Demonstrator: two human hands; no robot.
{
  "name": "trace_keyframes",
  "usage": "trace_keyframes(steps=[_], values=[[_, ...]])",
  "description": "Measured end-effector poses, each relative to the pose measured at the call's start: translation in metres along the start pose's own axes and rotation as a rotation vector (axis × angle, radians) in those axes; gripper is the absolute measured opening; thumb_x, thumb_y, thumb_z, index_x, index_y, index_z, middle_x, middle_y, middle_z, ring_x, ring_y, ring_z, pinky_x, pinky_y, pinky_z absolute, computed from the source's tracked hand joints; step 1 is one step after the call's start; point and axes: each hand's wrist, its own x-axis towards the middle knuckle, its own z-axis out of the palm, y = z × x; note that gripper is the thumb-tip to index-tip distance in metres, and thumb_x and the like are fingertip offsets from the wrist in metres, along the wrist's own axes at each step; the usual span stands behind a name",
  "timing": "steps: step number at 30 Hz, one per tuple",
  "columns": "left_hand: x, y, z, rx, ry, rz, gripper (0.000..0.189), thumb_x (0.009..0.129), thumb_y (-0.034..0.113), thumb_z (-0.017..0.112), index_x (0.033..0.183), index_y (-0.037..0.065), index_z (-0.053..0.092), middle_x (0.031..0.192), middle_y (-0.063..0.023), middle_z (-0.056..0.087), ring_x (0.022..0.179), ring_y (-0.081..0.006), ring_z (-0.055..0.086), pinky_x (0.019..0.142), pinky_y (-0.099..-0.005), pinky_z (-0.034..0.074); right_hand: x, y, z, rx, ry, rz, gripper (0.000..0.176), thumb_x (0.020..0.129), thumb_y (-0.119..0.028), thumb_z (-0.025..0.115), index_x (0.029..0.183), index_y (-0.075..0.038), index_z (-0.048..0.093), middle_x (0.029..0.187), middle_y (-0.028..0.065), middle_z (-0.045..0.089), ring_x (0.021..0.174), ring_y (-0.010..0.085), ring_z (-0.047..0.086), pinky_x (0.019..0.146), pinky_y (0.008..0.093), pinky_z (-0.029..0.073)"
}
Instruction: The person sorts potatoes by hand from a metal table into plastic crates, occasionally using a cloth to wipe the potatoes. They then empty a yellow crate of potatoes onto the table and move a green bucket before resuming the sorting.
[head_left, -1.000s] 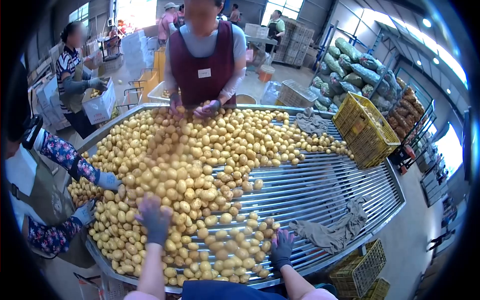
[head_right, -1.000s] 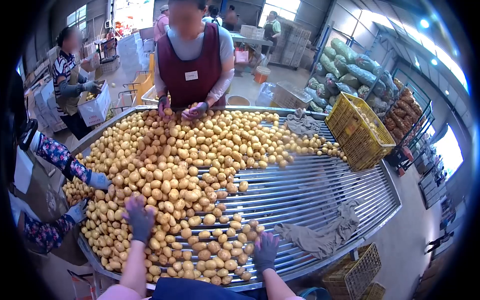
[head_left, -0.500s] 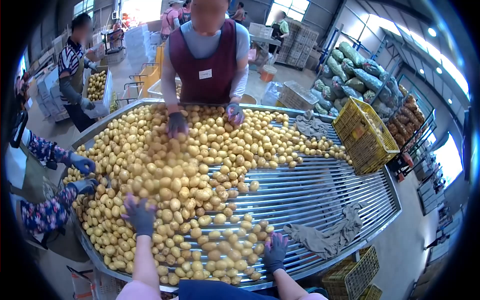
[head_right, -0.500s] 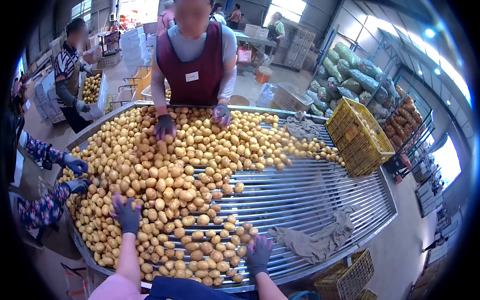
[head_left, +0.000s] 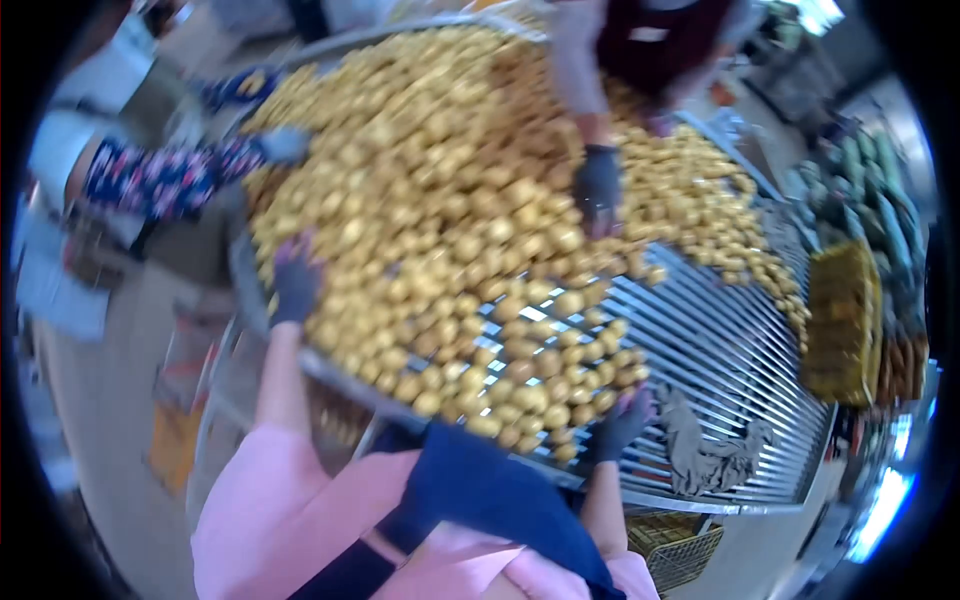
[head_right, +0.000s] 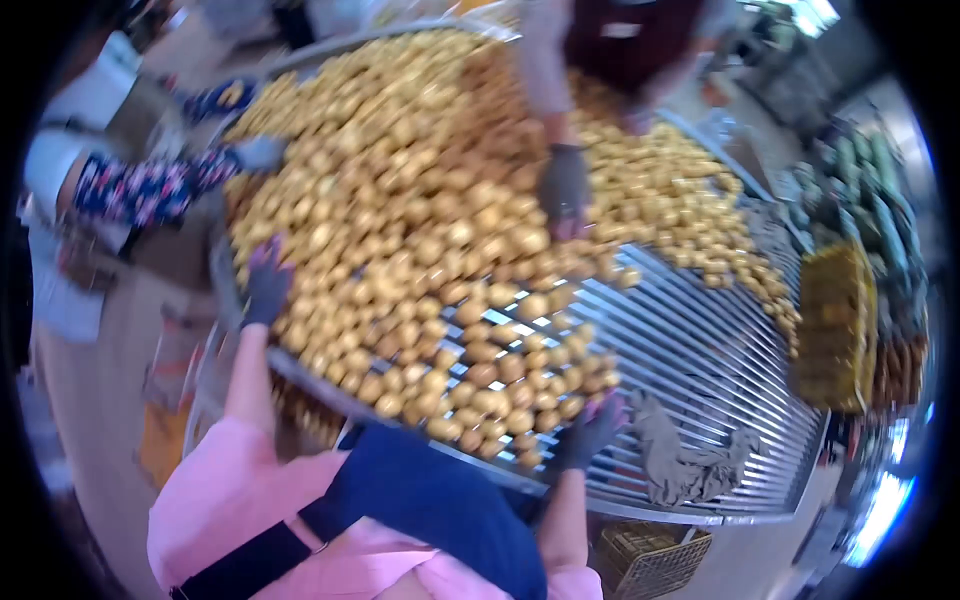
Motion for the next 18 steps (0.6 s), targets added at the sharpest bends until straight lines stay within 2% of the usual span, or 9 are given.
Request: trace_keyframes(steps=[1, 5, 7, 10, 11, 13, 14, 16, 18], values=[[-0.013, 0.02, -0.005, 0.225, -0.004, -0.029, 0.051, 0.087, 0.026, 0.053, 0.135, 0.017, 0.042, 0.128, -0.0203, 0.044, 0.115, -0.0417, 0.041, 0.097, -0.0524, 0.034, -0.003, 0.003, 0.007, -0.026, 0.058, 0.023, 0.043, 0.091, -0.023, 0.046, 0.128, -0.001, 0.047, 0.13, 0.0185, 0.047, 0.126, 0.0417, 0.033, 0.109, 0.048, 0.018], [-0.053, 0.088, -0.058, 0.107, -0.131, -0.17, 0.054, 0.088, 0.04, 0.052, 0.138, 0.025, 0.039, 0.136, -0.0209, 0.035, 0.127, -0.0465, 0.027, 0.101, -0.0576, 0.025, 0.011, 0.029, 0.023, 0.109, -0.006, 0.055, 0.05, 0.092, -0.029, 0.048, 0.133, 0.0, 0.043, 0.137, 0.018, 0.042, 0.128, 0.0398, 0.031, 0.108, 0.0471, 0.02], [-0.065, 0.107, -0.07, 0.021, -0.203, -0.182, 0.059, 0.089, 0.044, 0.05, 0.142, 0.025, 0.034, 0.143, -0.0227, 0.028, 0.133, -0.0468, 0.018, 0.104, -0.0601, 0.017, 0.013, 0.007, 0.042, -0.082, 0.239, -0.111, 0.055, 0.091, -0.032, 0.048, 0.135, 0.0, 0.04, 0.14, 0.0203, 0.037, 0.129, 0.0391, 0.031, 0.106, 0.0468, 0.023], [-0.075, 0.129, -0.081, 0.034, -0.352, -0.092, 0.064, 0.086, 0.051, 0.052, 0.143, 0.027, 0.032, 0.148, -0.0157, 0.023, 0.137, -0.0424, 0.014, 0.101, -0.0692, 0.005, -0.001, -0.111, 0.045, 0.365, -0.256, -0.32, 0.05, 0.085, -0.022, 0.061, 0.131, -0.008, 0.046, 0.139, 0.021, 0.036, 0.128, 0.0402, 0.033, 0.104, 0.0497, 0.029], [-0.075, 0.133, -0.082, 0.081, -0.359, -0.072, 0.061, 0.086, 0.05, 0.052, 0.141, 0.028, 0.035, 0.148, -0.0142, 0.025, 0.137, -0.0404, 0.017, 0.1, -0.0688, 0.007, -0.009, -0.136, 0.045, 0.15, -0.419, -0.526, 0.054, 0.086, -0.019, 0.06, 0.136, -0.007, 0.041, 0.142, 0.0211, 0.032, 0.132, 0.0375, 0.03, 0.108, 0.0465, 0.025], [-0.067, 0.124, -0.073, 0.127, -0.364, -0.054, 0.058, 0.086, 0.05, 0.052, 0.139, 0.029, 0.039, 0.148, -0.0128, 0.026, 0.136, -0.0384, 0.021, 0.1, -0.0685, 0.009, -0.017, -0.163, 0.068, -0.107, -0.421, -0.877, 0.046, 0.083, -0.026, 0.063, 0.124, -0.01, 0.051, 0.129, 0.0155, 0.047, 0.124, 0.0352, 0.04, 0.103, 0.0485, 0.031], [-0.059, 0.111, -0.057, 0.185, -0.187, -0.068, 0.054, 0.086, 0.048, 0.053, 0.136, 0.03, 0.042, 0.145, -0.0113, 0.031, 0.134, -0.0363, 0.024, 0.099, -0.067, 0.014, -0.016, -0.177, 0.07, -0.191, -0.488, -0.987, 0.046, 0.082, -0.026, 0.063, 0.124, -0.011, 0.051, 0.127, 0.014, 0.05, 0.122, 0.0338, 0.043, 0.102, 0.0487, 0.032], [-0.033, 0.083, -0.033, 0.338, 0.058, -0.104, 0.044, 0.085, 0.043, 0.055, 0.128, 0.03, 0.05, 0.135, -0.0086, 0.042, 0.126, -0.0319, 0.036, 0.095, -0.06, 0.026, -0.003, -0.178, 0.079, -0.097, -0.566, -0.896, 0.046, 0.082, -0.027, 0.063, 0.124, -0.012, 0.052, 0.124, 0.0127, 0.052, 0.119, 0.0329, 0.045, 0.101, 0.0493, 0.033], [0.007, 0.054, -0.025, 0.228, 0.025, -0.175, 0.045, 0.086, 0.04, 0.055, 0.129, 0.029, 0.049, 0.128, -0.009, 0.046, 0.12, -0.0324, 0.041, 0.092, -0.0559, 0.034, 0.003, -0.171, 0.083, -0.002, -0.565, -0.869, 0.042, 0.081, -0.027, 0.064, 0.12, -0.013, 0.056, 0.117, 0.0101, 0.056, 0.112, 0.0308, 0.051, 0.097, 0.0491, 0.036]])
